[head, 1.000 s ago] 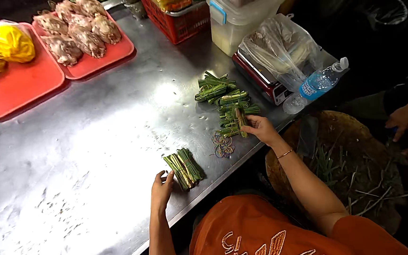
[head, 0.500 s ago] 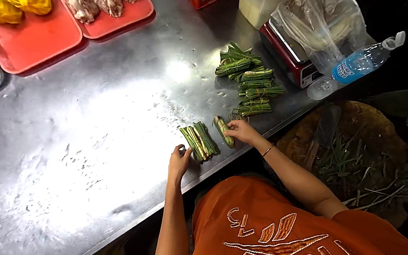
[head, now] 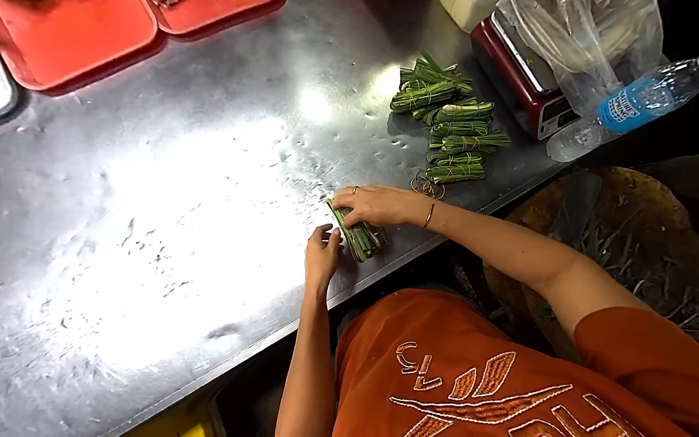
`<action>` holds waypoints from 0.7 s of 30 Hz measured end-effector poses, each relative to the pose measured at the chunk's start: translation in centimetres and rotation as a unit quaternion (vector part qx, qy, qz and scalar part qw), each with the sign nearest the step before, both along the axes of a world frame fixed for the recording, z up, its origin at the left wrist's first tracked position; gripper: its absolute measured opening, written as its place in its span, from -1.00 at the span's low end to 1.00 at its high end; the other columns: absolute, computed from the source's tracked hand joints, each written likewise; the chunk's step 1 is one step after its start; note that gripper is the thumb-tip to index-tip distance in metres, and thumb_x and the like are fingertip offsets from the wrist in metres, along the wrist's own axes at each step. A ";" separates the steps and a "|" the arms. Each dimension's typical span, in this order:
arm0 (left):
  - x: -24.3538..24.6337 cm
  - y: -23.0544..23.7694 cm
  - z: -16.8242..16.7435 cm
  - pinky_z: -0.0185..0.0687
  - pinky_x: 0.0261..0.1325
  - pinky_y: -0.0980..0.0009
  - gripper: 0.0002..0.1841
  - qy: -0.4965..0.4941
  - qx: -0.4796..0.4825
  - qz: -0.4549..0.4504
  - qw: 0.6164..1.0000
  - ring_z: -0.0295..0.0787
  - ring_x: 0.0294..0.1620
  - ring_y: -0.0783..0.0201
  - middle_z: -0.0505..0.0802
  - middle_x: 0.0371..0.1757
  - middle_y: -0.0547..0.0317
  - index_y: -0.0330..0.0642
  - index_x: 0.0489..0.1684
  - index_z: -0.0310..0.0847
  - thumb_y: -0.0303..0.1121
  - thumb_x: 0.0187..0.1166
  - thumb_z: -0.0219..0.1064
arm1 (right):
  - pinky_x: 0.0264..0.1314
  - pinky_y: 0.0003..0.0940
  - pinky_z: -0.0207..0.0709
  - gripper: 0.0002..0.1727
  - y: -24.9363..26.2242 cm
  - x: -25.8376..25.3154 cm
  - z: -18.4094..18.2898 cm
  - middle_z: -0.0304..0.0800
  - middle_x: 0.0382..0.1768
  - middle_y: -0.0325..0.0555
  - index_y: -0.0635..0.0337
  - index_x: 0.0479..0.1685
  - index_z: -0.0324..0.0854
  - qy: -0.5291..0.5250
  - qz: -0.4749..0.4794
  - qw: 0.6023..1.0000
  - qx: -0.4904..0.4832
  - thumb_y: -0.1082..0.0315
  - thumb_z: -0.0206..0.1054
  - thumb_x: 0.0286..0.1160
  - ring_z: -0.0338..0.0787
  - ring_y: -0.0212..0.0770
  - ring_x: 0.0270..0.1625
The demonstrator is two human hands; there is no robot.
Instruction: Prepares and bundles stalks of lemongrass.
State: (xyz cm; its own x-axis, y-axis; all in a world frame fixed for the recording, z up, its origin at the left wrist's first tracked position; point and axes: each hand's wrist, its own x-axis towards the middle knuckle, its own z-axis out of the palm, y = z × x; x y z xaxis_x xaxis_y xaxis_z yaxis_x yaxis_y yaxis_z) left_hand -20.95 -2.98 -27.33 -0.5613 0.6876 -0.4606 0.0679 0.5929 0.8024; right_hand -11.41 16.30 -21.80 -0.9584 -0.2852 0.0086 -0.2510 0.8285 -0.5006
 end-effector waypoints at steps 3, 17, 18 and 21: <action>0.8 -0.4 0.2 0.73 -0.01 0.12 -0.65 -0.007 0.047 0.025 0.999 0.79 -0.18 0.13 0.80 -0.01 -0.13 -0.35 0.40 0.53 -0.33 0.79 0.19 | 0.55 0.05 0.45 -0.81 -0.2 -0.5 -0.5 0.71 0.36 0.15 0.20 -0.08 0.86 -0.022 0.000 1.000 0.008 0.50 0.32 0.57 0.59 0.21 0.52; 2.0 1.0 -0.7 0.71 -0.07 0.27 -0.44 -0.052 0.056 -0.005 0.997 0.77 -0.19 0.26 0.81 -0.04 -0.02 -0.31 0.53 0.42 -0.24 0.61 0.41 | 0.58 0.06 0.50 -0.56 0.8 6.6 -1.5 0.65 0.44 0.18 0.19 0.31 0.75 0.023 -0.262 0.958 -0.116 0.66 0.22 0.50 0.62 0.15 0.53; 2.0 1.2 -0.5 0.71 -0.07 0.26 -0.43 -0.051 0.047 -0.006 0.998 0.77 -0.19 0.25 0.81 -0.02 -0.04 -0.32 0.54 0.40 -0.24 0.62 0.41 | 0.54 0.04 0.53 -0.58 2.0 8.2 -1.4 0.69 0.40 0.15 0.21 0.29 0.76 0.020 -0.310 0.942 -0.123 0.65 0.24 0.49 0.67 0.09 0.48; 1.9 1.4 0.0 0.71 -0.07 0.26 -0.43 -0.043 0.016 -0.004 0.999 0.76 -0.19 0.25 0.80 -0.03 -0.04 -0.31 0.55 0.40 -0.23 0.62 0.43 | 0.48 0.07 0.58 -0.64 5.9 13.2 -1.7 0.73 0.34 0.16 0.25 0.27 0.75 0.000 -0.458 0.885 -0.083 0.59 0.24 0.55 0.73 0.09 0.40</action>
State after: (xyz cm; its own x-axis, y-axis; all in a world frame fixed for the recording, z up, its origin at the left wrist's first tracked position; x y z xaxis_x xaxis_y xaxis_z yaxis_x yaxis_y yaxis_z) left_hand -19.00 -1.57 -27.33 -0.5152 0.7070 -0.4845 0.0013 0.5659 0.8245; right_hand 1.77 22.15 -23.46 -0.7874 0.6159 -0.0234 0.4876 0.5993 -0.6348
